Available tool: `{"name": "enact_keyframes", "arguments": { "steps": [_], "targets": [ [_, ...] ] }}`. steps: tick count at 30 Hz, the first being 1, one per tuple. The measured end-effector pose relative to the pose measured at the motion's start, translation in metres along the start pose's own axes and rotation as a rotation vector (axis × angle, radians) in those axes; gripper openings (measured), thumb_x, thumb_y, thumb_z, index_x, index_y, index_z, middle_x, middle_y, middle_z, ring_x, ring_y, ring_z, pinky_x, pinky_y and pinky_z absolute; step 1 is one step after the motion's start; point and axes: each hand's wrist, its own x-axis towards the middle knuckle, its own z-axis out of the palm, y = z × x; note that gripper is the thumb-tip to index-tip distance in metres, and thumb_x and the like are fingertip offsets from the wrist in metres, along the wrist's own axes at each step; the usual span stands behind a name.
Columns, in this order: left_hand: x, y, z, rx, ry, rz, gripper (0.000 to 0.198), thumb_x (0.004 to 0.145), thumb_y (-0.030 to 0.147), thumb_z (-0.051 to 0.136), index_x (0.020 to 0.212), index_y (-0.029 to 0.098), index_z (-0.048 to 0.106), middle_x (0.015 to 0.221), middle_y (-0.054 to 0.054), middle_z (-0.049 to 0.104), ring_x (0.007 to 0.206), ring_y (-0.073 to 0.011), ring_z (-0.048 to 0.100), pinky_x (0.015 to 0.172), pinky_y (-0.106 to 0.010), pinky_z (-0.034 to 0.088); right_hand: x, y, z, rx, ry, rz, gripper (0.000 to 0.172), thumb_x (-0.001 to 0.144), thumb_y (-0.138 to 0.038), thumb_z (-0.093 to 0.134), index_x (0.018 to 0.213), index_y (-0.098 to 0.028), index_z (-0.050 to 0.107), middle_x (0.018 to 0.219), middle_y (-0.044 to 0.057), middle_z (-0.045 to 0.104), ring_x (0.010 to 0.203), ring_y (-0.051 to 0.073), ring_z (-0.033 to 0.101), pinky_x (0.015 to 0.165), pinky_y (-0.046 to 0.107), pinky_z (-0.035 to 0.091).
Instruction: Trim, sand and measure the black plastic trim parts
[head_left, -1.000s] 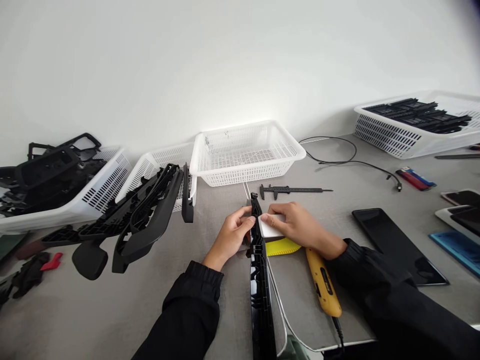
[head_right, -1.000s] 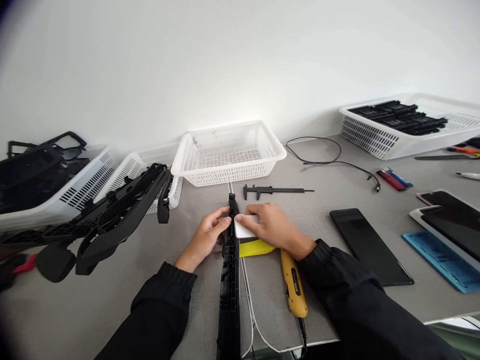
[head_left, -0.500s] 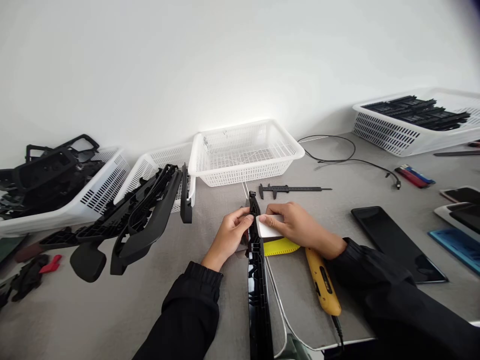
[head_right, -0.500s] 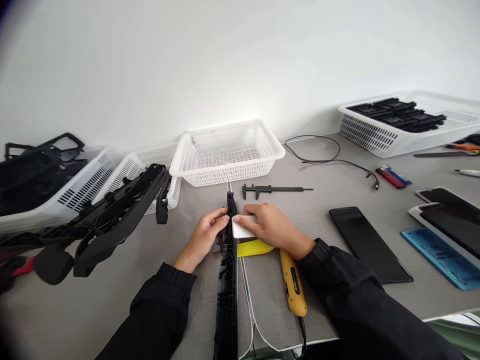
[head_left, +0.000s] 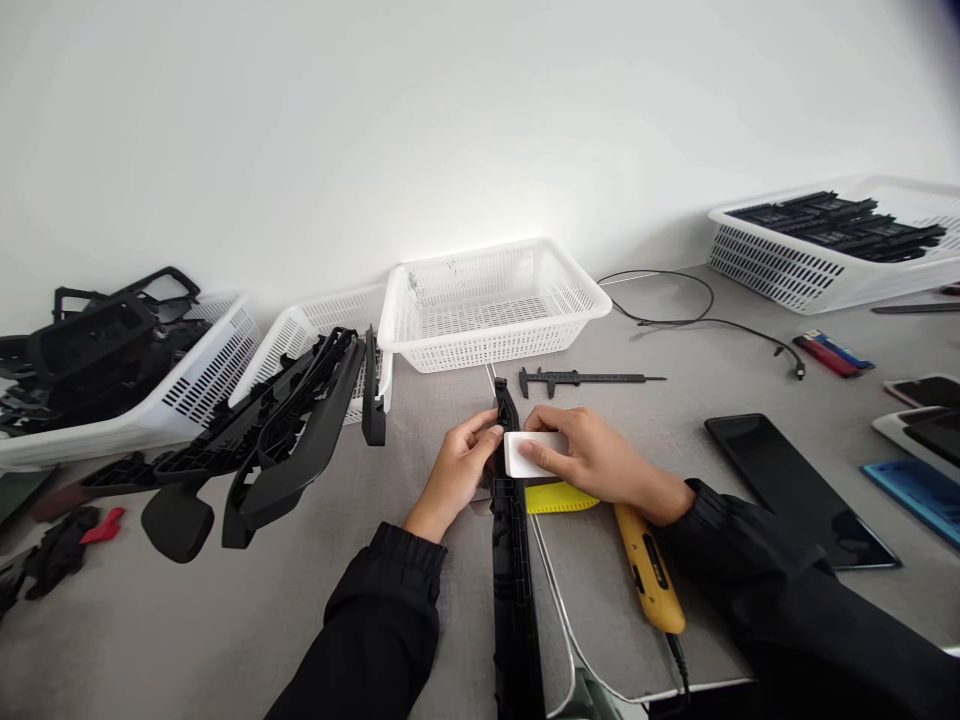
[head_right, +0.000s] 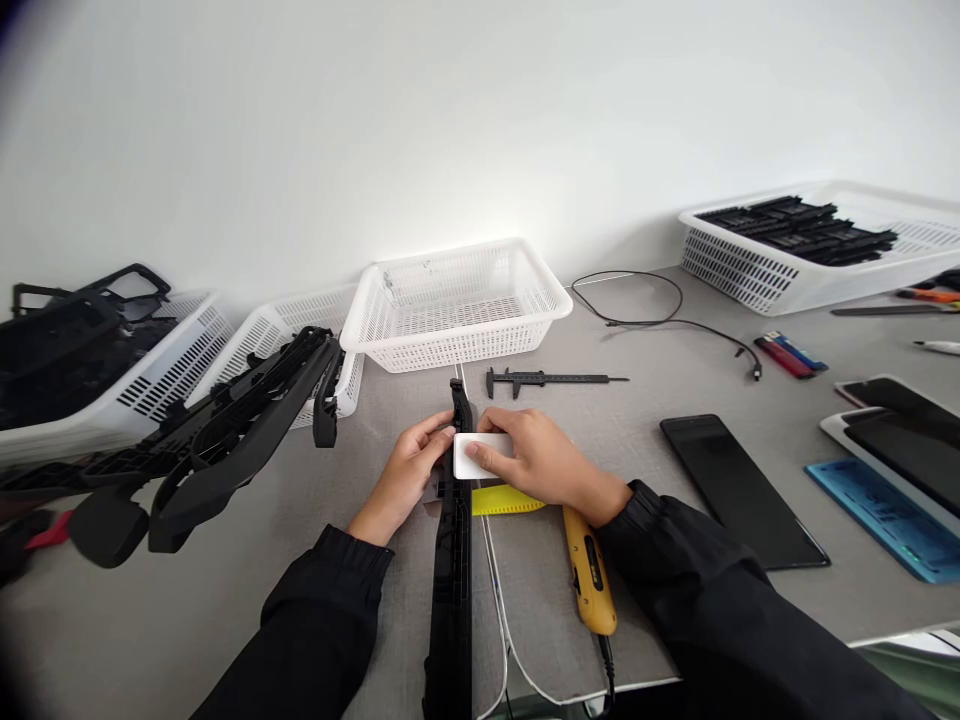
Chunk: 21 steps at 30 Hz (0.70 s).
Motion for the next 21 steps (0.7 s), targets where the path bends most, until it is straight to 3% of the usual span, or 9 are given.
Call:
{"name": "enact_keyframes", "arguments": {
  "steps": [4,21],
  "targets": [
    [-0.0016,0.0018,0.0003,0.010,-0.017,0.011,0.053,0.087,0.051,0.076,0.128,0.016,0.074,0.089,-0.006,0.077,0.083,-0.0220,0.068,0.070,-0.029,0.053,0.0014,0.0021,-0.0026,-0.008,-0.027,0.015,0.028,0.099,-0.046,0.061,0.090,-0.019,0.067,0.076,0.002,0.068,0.068,0.017,0.058,0.065,0.031,0.037],
    [0.0010,-0.0038,-0.0010,0.000,-0.013,-0.004,0.060,0.084,0.057,0.077,0.127,0.015,0.072,0.078,-0.002,0.070,0.066,-0.0156,0.058,0.057,-0.025,0.044,-0.0002,0.0015,0.0006,-0.030,-0.014,0.003,0.030,0.099,-0.047,0.061,0.090,-0.019,0.067,0.075,0.002,0.068,0.067,0.017,0.057,0.065,0.030,0.037]
  ]
}}
